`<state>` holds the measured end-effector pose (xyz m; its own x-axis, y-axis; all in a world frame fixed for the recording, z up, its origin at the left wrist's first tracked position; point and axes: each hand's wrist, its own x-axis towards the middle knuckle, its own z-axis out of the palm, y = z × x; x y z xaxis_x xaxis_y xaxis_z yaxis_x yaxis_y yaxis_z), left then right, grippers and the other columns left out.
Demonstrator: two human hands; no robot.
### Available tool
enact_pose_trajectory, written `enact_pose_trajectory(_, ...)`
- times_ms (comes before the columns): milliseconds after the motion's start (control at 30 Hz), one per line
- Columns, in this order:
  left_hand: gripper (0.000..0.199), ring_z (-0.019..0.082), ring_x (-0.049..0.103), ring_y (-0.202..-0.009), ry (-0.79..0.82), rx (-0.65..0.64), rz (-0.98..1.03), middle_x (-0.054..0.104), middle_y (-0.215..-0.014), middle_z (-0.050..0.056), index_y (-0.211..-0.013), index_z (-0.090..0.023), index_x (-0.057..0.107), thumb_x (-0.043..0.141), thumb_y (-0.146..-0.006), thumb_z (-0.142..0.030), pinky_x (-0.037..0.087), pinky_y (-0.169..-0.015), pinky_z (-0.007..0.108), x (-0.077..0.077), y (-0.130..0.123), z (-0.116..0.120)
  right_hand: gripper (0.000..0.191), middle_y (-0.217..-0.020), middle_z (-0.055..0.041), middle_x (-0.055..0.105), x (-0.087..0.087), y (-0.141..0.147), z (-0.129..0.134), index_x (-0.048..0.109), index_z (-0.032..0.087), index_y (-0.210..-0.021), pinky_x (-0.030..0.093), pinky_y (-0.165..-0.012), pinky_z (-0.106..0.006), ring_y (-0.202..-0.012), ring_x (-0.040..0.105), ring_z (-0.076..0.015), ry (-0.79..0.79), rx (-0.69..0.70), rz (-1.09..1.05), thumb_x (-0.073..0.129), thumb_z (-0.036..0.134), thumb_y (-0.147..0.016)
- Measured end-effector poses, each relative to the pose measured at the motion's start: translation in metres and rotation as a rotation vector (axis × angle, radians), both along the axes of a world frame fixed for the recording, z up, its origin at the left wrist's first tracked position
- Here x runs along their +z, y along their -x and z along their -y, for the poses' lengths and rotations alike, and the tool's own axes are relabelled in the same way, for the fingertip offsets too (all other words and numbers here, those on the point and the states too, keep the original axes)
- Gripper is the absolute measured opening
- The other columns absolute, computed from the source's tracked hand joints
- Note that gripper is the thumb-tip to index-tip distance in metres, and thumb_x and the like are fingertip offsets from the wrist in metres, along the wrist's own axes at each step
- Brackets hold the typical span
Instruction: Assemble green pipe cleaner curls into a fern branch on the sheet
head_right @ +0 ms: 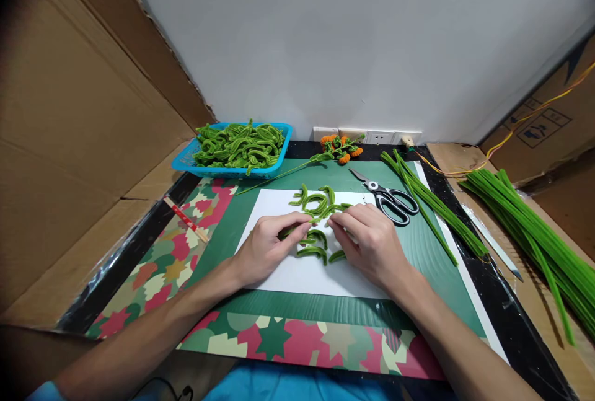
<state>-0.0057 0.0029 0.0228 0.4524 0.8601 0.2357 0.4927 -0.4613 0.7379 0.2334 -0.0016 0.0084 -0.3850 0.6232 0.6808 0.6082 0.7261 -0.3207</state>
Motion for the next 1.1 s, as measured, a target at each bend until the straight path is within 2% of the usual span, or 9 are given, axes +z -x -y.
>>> enact_pose_trajectory(67,0.021,0.017,0.076,-0.093,0.007,0.002,0.010,0.082,-0.109,0.002,-0.115,-0.020,0.077,0.059,-0.107,-0.028,0.053,-0.082,0.025,0.000,0.000,-0.001,0.014,-0.081,-0.0056,0.072,-0.002,-0.003,-0.003,0.072,0.018,-0.101,0.047,-0.071,-0.035,-0.072,0.062,-0.0203,-0.014,-0.056,0.057,0.059,0.017,-0.106)
enact_pose_trajectory(133,0.021,0.017,0.076,-0.094,0.014,0.006,0.014,0.082,-0.109,0.002,-0.114,-0.019,0.077,0.059,-0.107,-0.029,0.052,-0.081,0.024,0.001,0.000,-0.001,0.021,-0.093,-0.0077,0.077,-0.005,-0.006,-0.006,0.071,0.020,-0.121,0.050,-0.079,-0.038,-0.083,0.067,-0.0241,0.023,-0.147,0.114,0.056,0.017,-0.106)
enact_pose_trajectory(267,0.022,0.016,0.077,-0.091,0.015,0.017,0.003,0.083,-0.106,0.002,-0.115,-0.019,0.077,0.059,-0.107,-0.029,0.052,-0.077,0.024,0.003,0.000,0.000,0.074,-0.151,-0.0158,0.062,-0.011,-0.006,-0.010,0.023,0.025,-0.170,0.045,-0.109,-0.055,-0.139,0.055,-0.0372,0.159,-0.334,0.163,0.056,0.024,-0.104)
enact_pose_trajectory(367,0.021,0.017,0.078,-0.091,0.000,0.024,0.001,0.083,-0.106,0.003,-0.113,-0.018,0.077,0.060,-0.106,-0.028,0.053,-0.076,0.025,0.004,0.000,0.000,0.084,-0.163,-0.0133,0.051,-0.012,-0.005,-0.010,0.001,0.029,-0.173,0.033,-0.122,-0.062,-0.149,0.050,-0.0350,0.202,-0.347,0.178,0.051,0.025,-0.106)
enact_pose_trajectory(467,0.020,0.019,0.078,-0.093,-0.019,0.023,0.006,0.084,-0.108,0.004,-0.112,-0.018,0.078,0.061,-0.106,-0.027,0.054,-0.078,0.026,0.004,-0.001,0.001,0.087,-0.166,-0.0122,0.048,-0.013,-0.003,-0.009,-0.004,0.029,-0.173,0.024,-0.127,-0.064,-0.153,0.046,-0.0337,0.226,-0.347,0.194,0.050,0.026,-0.106)
enact_pose_trajectory(633,0.020,0.020,0.079,-0.095,-0.026,0.029,-0.001,0.084,-0.110,0.004,-0.112,-0.018,0.078,0.061,-0.105,-0.027,0.055,-0.079,0.026,0.004,-0.001,0.001,0.080,-0.167,-0.0155,0.045,-0.016,-0.004,-0.010,0.006,0.024,-0.173,0.025,-0.127,-0.062,-0.155,0.043,-0.0336,0.221,-0.330,0.183,0.049,0.026,-0.106)
enact_pose_trajectory(800,0.022,0.021,0.079,-0.099,-0.025,0.012,0.000,0.083,-0.114,0.005,-0.114,-0.019,0.078,0.060,-0.106,-0.029,0.056,-0.083,0.028,0.004,-0.001,0.001,0.046,-0.137,-0.0126,0.072,-0.010,-0.007,-0.010,0.054,0.027,-0.152,0.038,-0.118,-0.061,-0.129,0.067,-0.0329,0.103,-0.261,0.042,0.057,0.028,-0.107)
enact_pose_trajectory(900,0.023,0.021,0.079,-0.099,-0.017,0.002,-0.007,0.083,-0.114,0.006,-0.114,-0.018,0.078,0.060,-0.106,-0.030,0.056,-0.084,0.029,0.004,-0.001,0.001,0.047,-0.113,-0.0060,0.082,-0.004,-0.006,-0.008,0.053,0.027,-0.153,0.040,-0.119,-0.060,-0.107,0.077,-0.0259,0.020,-0.187,-0.034,0.054,0.015,-0.107)
enact_pose_trajectory(1100,0.023,0.019,0.078,-0.093,-0.011,-0.015,-0.057,0.083,-0.108,0.004,-0.115,-0.020,0.078,0.059,-0.107,-0.030,0.055,-0.080,0.027,0.003,0.000,0.001,0.049,-0.130,-0.0115,0.076,0.000,0.003,-0.002,0.054,0.023,-0.149,0.045,-0.116,-0.054,-0.116,0.073,-0.0256,-0.060,0.005,0.031,0.061,0.009,-0.103)
